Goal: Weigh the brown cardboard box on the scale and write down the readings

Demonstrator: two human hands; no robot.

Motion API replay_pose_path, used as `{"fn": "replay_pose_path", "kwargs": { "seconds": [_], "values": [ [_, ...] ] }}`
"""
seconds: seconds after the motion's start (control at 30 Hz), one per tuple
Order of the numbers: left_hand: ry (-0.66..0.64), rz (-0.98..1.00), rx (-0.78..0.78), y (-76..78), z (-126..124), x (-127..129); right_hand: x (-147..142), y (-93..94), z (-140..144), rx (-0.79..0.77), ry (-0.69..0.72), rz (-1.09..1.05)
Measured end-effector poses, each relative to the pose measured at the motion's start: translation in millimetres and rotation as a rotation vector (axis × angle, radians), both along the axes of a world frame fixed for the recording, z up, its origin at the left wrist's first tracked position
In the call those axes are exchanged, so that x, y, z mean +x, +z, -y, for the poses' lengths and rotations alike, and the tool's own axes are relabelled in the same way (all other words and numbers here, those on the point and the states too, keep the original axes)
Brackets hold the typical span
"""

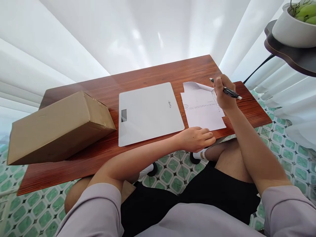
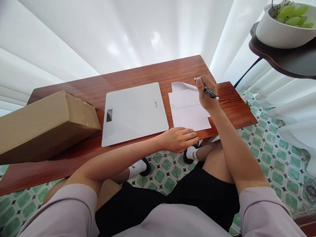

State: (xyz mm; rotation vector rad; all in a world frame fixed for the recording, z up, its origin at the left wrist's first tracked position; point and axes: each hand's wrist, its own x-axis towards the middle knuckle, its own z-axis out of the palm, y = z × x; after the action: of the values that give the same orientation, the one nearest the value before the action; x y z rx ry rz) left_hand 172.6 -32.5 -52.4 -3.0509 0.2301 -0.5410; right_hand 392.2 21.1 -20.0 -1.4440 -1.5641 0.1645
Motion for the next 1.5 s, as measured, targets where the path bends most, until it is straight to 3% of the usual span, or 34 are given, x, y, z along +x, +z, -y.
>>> {"fn": "replay_pose_path", "kwargs": {
  "seconds": [0.1, 0.2, 0.37, 0.5, 0.83, 1.5],
  "values": [
    [-0.012, 0.016, 0.006, -0.2, -0.3, 0.7, -21.6, -4.6, 5.3, -0.19, 0.166, -0.249],
    [-0.008, 0.015, 0.004, -0.7, -0.2, 0.9, -43.5, -11.4, 12.4, -0.288, 0.293, -0.286],
    [0.006, 0.023, -0.016, -3.3, 0.2, 1.3, -64.8, -22.1, 19.4, -0.217, 0.181, -0.128],
    [0.008, 0.04, -0.023, -4.6, 0.7, 2.1, -68.5, -23.5, 21.0, -0.3, 0.25, -0.155],
    [0.025, 0.009, -0.044, -4.7, 1.2, 3.7, -68.5, -27.1, 20.4, -0.377, 0.203, -0.121],
    [0.031, -0.027, -0.076, -0.2, 1.2, 1.7, -68.4, -33.0, 14.4, -0.325, 0.261, -0.084]
  ]
}}
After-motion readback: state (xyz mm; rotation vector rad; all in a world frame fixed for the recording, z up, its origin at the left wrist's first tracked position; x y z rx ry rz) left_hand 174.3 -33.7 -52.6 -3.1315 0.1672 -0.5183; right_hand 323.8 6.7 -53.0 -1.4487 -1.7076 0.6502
